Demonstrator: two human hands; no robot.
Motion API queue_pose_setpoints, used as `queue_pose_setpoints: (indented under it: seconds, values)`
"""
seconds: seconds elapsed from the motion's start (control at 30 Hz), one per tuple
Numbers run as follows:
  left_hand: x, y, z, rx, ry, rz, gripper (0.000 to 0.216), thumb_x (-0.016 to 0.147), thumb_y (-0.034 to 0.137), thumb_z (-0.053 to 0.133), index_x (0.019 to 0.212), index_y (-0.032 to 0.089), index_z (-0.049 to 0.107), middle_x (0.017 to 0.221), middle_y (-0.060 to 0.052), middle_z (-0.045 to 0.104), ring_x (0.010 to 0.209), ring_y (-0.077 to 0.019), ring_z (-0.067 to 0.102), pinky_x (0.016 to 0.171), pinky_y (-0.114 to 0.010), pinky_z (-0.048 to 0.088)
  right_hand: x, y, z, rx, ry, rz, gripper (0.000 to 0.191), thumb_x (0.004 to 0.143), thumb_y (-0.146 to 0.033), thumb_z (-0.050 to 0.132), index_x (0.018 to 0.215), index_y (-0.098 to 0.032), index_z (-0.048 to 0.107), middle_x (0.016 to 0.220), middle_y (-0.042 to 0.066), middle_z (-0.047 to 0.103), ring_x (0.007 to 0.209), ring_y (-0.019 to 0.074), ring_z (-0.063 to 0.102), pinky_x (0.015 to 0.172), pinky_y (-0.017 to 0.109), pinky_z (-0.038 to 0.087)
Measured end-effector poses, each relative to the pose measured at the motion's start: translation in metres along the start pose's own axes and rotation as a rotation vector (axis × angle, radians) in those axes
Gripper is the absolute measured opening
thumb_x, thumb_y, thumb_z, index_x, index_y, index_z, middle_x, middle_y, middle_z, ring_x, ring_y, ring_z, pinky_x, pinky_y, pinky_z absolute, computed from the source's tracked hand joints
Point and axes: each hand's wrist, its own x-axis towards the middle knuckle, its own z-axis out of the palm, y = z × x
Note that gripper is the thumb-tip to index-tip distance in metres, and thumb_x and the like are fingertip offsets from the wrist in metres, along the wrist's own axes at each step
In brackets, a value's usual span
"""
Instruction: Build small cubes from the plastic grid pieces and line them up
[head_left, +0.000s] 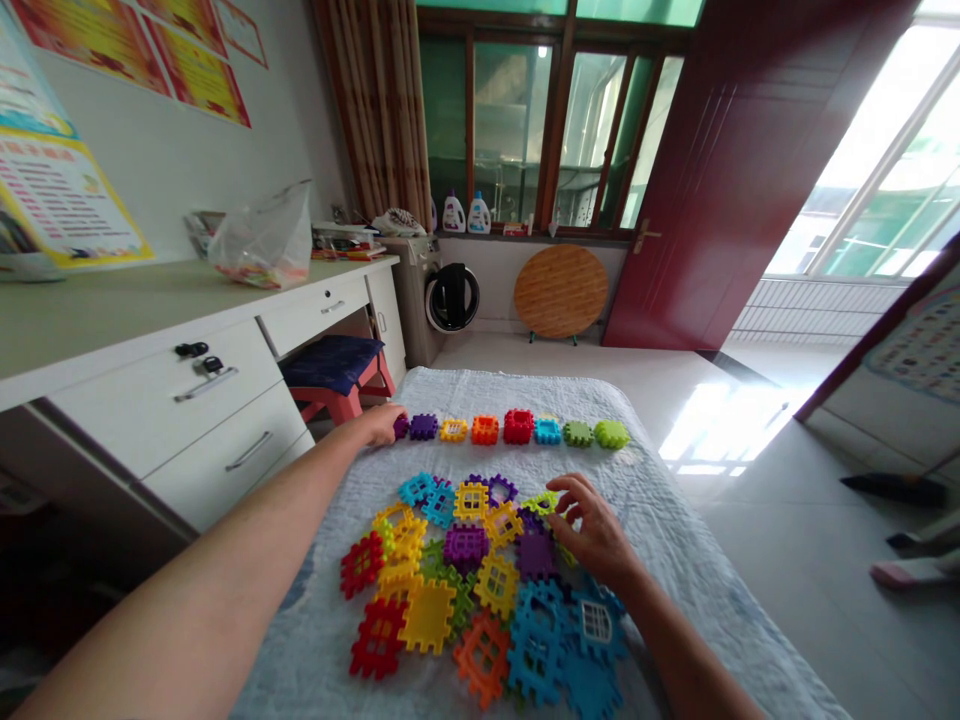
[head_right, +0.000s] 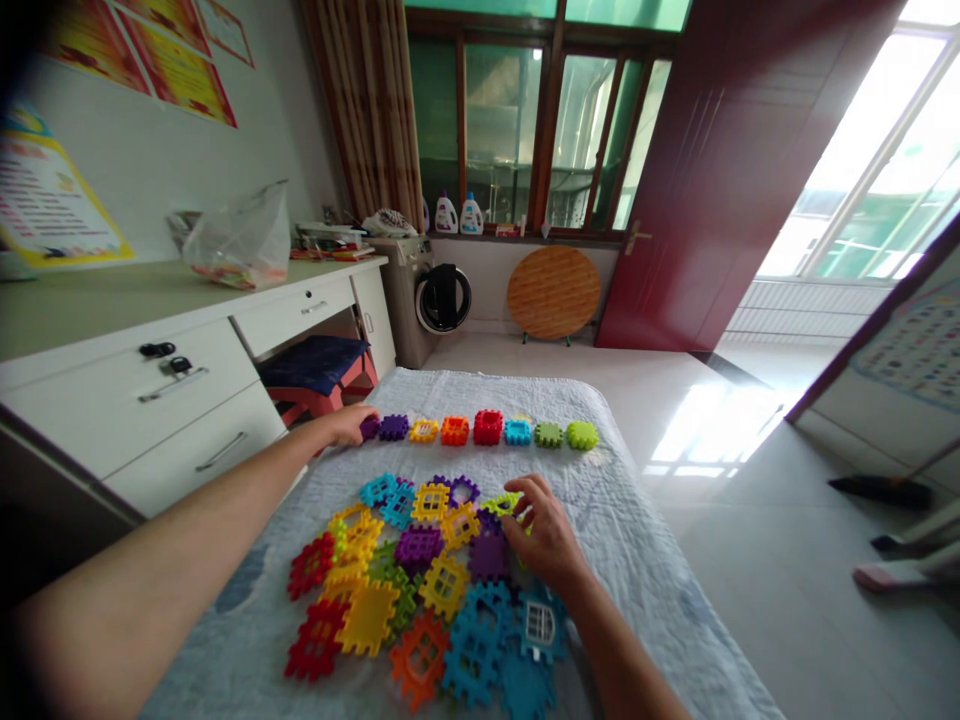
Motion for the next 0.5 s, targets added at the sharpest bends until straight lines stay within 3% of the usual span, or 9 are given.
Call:
queue_pose_setpoints:
  seconds: [0.23,0.37,0.5]
  values:
    - [-0.014,0.0,0.0,0.034,0.116,-0.006,0.086,0.049,0.008,0.06,0.132,0.017,0.041,0.135,-0.013,0.043,0.124,-0.0294,0.045,0.101,-0.031,0.037,0.003,0.009,-0.004,-0.022,0.043,0.015,0.024,0.076,-0.02,0.054,0.1,-0.021,0.056,0.099,0.004,0.055,0.073,0.0114,0.058,0.06,0.024,0.051]
    - [-0.04,0.009,-0.007,0.03,0.214,0.023,0.08,0.057,0.008,0.055,0.135,0.019,0.037,0.138,-0.011,0.039,0.127,-0.0261,0.041,0.106,-0.031,0.032,0.005,0.011,-0.007,-0.034,0.122,0.031,0.022,0.075,-0.021,0.053,0.097,-0.02,0.057,0.099,0.004,0.057,0.07,0.0114,0.058,0.061,0.025,0.051]
    - [-0.08,0.029,-0.004,-0.026,0.355,0.078,0.066,0.065,0.01,0.05,0.131,0.017,0.042,0.133,-0.01,0.044,0.127,-0.0236,0.04,0.11,-0.031,0.029,0.007,0.017,-0.012,-0.057,0.219,0.071,0.021,0.076,-0.024,0.052,0.095,-0.019,0.058,0.097,0.005,0.059,0.068,0.0119,0.058,0.06,0.027,0.05]
